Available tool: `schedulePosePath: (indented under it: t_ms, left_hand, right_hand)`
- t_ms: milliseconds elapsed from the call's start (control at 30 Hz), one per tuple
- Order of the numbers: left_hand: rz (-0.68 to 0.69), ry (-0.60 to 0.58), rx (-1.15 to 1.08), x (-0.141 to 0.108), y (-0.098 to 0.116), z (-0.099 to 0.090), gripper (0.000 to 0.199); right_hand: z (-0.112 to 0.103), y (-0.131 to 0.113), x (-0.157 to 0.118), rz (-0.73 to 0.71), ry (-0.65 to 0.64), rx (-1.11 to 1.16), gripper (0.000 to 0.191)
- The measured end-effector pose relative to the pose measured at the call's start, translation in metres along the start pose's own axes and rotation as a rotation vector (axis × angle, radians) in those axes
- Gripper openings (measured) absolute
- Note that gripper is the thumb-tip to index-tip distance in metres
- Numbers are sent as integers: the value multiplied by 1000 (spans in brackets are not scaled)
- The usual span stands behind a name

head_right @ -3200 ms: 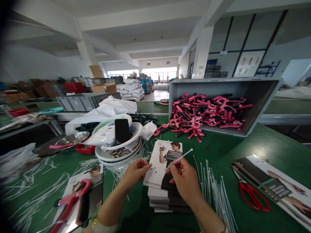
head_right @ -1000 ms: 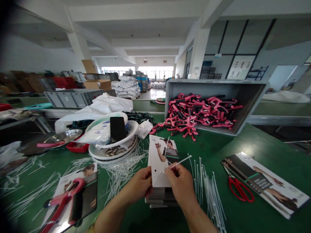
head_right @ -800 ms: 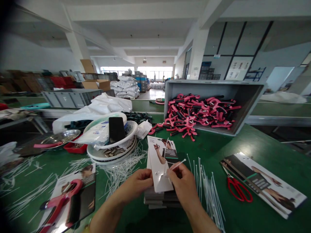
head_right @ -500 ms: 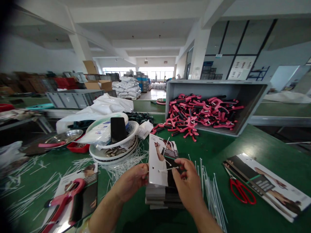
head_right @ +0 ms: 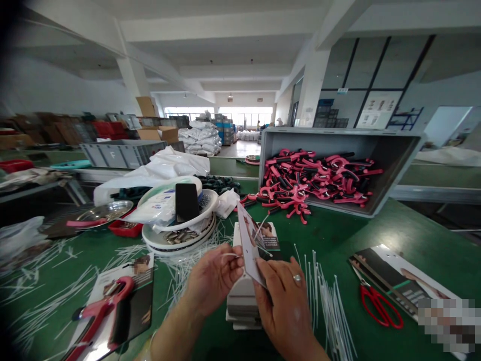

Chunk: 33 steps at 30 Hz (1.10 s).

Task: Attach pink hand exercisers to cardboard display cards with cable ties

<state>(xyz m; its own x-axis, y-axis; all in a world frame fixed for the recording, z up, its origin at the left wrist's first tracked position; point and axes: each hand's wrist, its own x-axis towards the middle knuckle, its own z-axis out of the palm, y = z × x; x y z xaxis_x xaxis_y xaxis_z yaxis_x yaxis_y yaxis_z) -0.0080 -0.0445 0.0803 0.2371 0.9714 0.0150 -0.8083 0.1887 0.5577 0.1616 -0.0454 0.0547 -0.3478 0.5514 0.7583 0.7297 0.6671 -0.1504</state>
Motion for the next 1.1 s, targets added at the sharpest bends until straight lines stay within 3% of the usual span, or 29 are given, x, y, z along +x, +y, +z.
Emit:
schedulePosePath:
  t_ms: [100, 167, 367, 667, 1100]
  left_hand:
    - [85, -70, 13, 7, -9, 11, 40]
    - [171, -73, 92, 12, -16, 18, 40]
    - [273, 114, 305, 24, -27, 34, 40]
    - [-72, 60, 414, 25, -22, 24, 36]
    - [-169, 50, 433, 24, -14, 21, 35]
  right_hand:
    - [-4, 3, 3, 119, 42, 113, 28]
    - [-7, 5, 4, 202, 57, 164, 27]
    - [-8, 10, 6, 350, 37, 258, 28]
    - [1, 17, -2, 441, 56, 278, 28]
    - [7, 15, -5, 386, 61, 255, 24]
